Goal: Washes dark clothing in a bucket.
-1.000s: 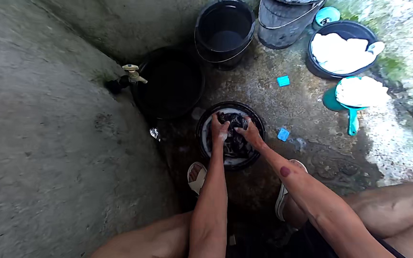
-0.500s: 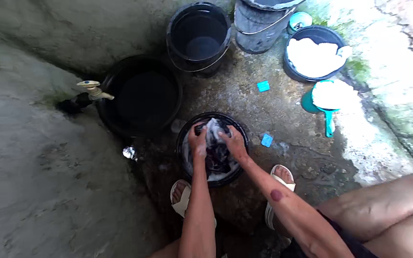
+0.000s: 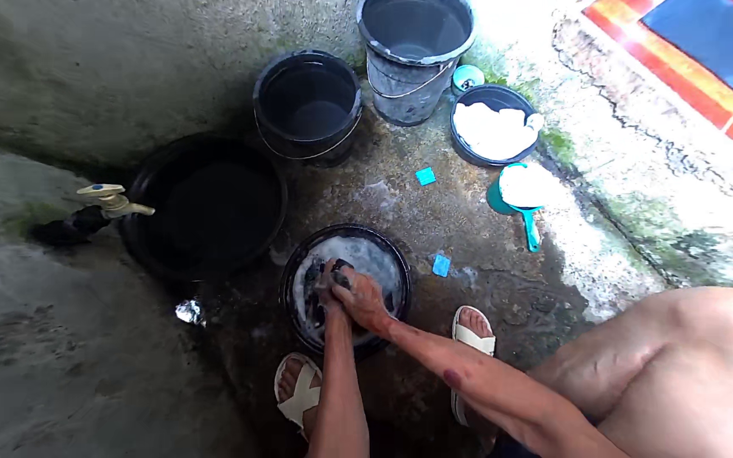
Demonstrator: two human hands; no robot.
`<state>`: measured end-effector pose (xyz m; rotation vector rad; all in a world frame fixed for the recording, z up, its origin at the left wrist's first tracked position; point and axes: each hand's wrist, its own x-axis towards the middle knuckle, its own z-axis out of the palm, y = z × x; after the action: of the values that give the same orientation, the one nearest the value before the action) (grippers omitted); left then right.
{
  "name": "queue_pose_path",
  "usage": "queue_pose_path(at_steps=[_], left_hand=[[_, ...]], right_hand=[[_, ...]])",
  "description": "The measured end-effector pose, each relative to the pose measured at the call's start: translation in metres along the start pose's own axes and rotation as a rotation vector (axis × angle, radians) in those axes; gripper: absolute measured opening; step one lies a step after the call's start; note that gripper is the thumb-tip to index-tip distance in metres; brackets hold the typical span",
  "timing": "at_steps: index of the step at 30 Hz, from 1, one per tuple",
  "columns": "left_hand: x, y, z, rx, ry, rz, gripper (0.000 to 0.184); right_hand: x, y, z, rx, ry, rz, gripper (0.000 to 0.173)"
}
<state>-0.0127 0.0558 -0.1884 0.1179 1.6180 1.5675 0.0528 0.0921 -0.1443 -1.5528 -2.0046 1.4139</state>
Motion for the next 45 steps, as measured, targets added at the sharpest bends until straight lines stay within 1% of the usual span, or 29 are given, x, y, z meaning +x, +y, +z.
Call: queue_pose_path(at_steps=[1, 3, 5, 7, 8, 10, 11, 13, 14, 15, 16, 18, 20, 22, 23, 24, 25, 27, 28, 30, 31, 32, 34, 37, 38, 41, 42, 44, 45], left_hand=[[-0.001, 0.005, 0.007, -0.003, 0.022, -0.031, 0.042], [-0.005, 0.016, 0.032, 0.002, 0.127, -0.137, 0.04], [0.005, 0.022, 0.033, 0.065, 0.17, -0.088, 0.037], [0.024, 0.019, 0.012, 0.116, 0.127, 0.009, 0.033], [0.036, 0.017, 0.004, 0.14, 0.169, 0.009, 0.032], [0.047, 0.027, 0.006, 0.167, 0.3, -0.029, 0.04], [0.047, 0.037, 0.006, 0.196, 0.332, -0.047, 0.051], [0.05, 0.043, 0.0, 0.296, 0.267, 0.073, 0.058], [0.054, 0.036, -0.006, 0.37, 0.184, 0.177, 0.058], [0.058, 0.027, -0.013, 0.468, 0.089, 0.254, 0.063], [0.06, 0.017, -0.017, 0.603, 0.023, 0.295, 0.067], [0.061, -0.003, -0.014, 0.9, 0.005, 0.327, 0.056], [0.064, -0.012, -0.012, 1.016, 0.003, 0.309, 0.042], [0.07, -0.011, -0.02, 0.818, -0.004, 0.298, 0.034], [0.072, -0.008, -0.024, 0.651, 0.008, 0.298, 0.032], [0.071, -0.002, -0.027, 0.5, 0.038, 0.279, 0.032], [0.069, 0.008, -0.027, 0.384, 0.076, 0.245, 0.033], [0.062, 0.025, -0.024, 0.25, 0.137, 0.122, 0.036], [0.062, 0.031, -0.021, 0.234, 0.163, 0.056, 0.04], [0.063, 0.038, -0.014, 0.317, 0.211, -0.011, 0.058], [0.062, 0.036, -0.012, 0.348, 0.208, 0.008, 0.06], [0.056, 0.033, -0.011, 0.347, 0.162, 0.05, 0.053], [0.029, 0.032, -0.001, 0.22, 0.073, 0.08, 0.041], [0.014, 0.028, 0.02, 0.035, 0.108, -0.098, 0.038], [0.017, 0.027, 0.02, 0.046, 0.129, -0.108, 0.037], [0.024, 0.014, -0.003, 0.227, 0.091, 0.03, 0.035], [0.025, 0.012, -0.007, 0.217, 0.08, 0.036, 0.035], [0.029, 0.021, -0.002, 0.108, 0.121, -0.085, 0.036], [0.033, 0.03, 0.001, 0.095, 0.156, -0.183, 0.044]], right_hand=[[0.011, 0.004, -0.003, -0.006, 0.014, 0.01, 0.04], [0.04, 0.013, -0.006, -0.01, 0.1, 0.13, 0.047], [0.039, 0.005, 0.0, 0.059, 0.175, 0.16, 0.049], [0.013, -0.011, 0.005, 0.067, 0.096, 0.065, 0.042], [0.002, -0.011, 0.007, 0.077, 0.027, 0.022, 0.041], [0.015, 0.008, 0.009, 0.115, -0.019, -0.012, 0.045], [0.031, 0.024, 0.009, 0.116, -0.013, 0.018, 0.05], [0.055, 0.059, 0.007, 0.192, 0.022, 0.052, 0.06], [0.059, 0.07, 0.006, 0.237, 0.046, 0.029, 0.065], [0.058, 0.078, 0.007, 0.26, 0.054, -0.005, 0.07], [0.055, 0.085, 0.011, 0.25, 0.052, -0.022, 0.074], [0.05, 0.094, 0.018, 0.164, 0.016, -0.003, 0.07], [0.05, 0.09, 0.018, 0.107, -0.056, 0.104, 0.06], [0.053, 0.079, 0.007, 0.111, -0.106, 0.238, 0.05], [0.054, 0.072, 0.001, 0.122, -0.066, 0.267, 0.045], [0.054, 0.066, -0.005, 0.145, 0.015, 0.24, 0.04], [0.053, 0.06, -0.01, 0.187, 0.108, 0.153, 0.036], [0.041, 0.039, -0.011, 0.251, 0.216, 0.011, 0.034], [0.029, 0.024, -0.009, 0.26, 0.241, -0.03, 0.034], [0.002, -0.005, 0.0, 0.231, 0.209, -0.132, 0.034], [-0.006, -0.014, 0.006, 0.189, 0.17, -0.19, 0.034], [-0.008, -0.018, 0.012, 0.134, 0.149, -0.231, 0.034], [0.01, -0.015, 0.012, 0.003, 0.178, -0.163, 0.036], [0.048, 0.003, 0.009, 0.03, 0.223, 0.128, 0.052], [0.044, 0.0, 0.01, 0.071, 0.224, 0.15, 0.054], [0.002, -0.018, 0.016, 0.098, 0.118, -0.02, 0.041], [-0.004, -0.018, 0.018, 0.117, 0.086, -0.07, 0.039], [0.014, -0.003, 0.015, 0.142, 0.085, -0.051, 0.042], [0.03, 0.01, 0.012, 0.142, 0.094, 0.012, 0.046]])
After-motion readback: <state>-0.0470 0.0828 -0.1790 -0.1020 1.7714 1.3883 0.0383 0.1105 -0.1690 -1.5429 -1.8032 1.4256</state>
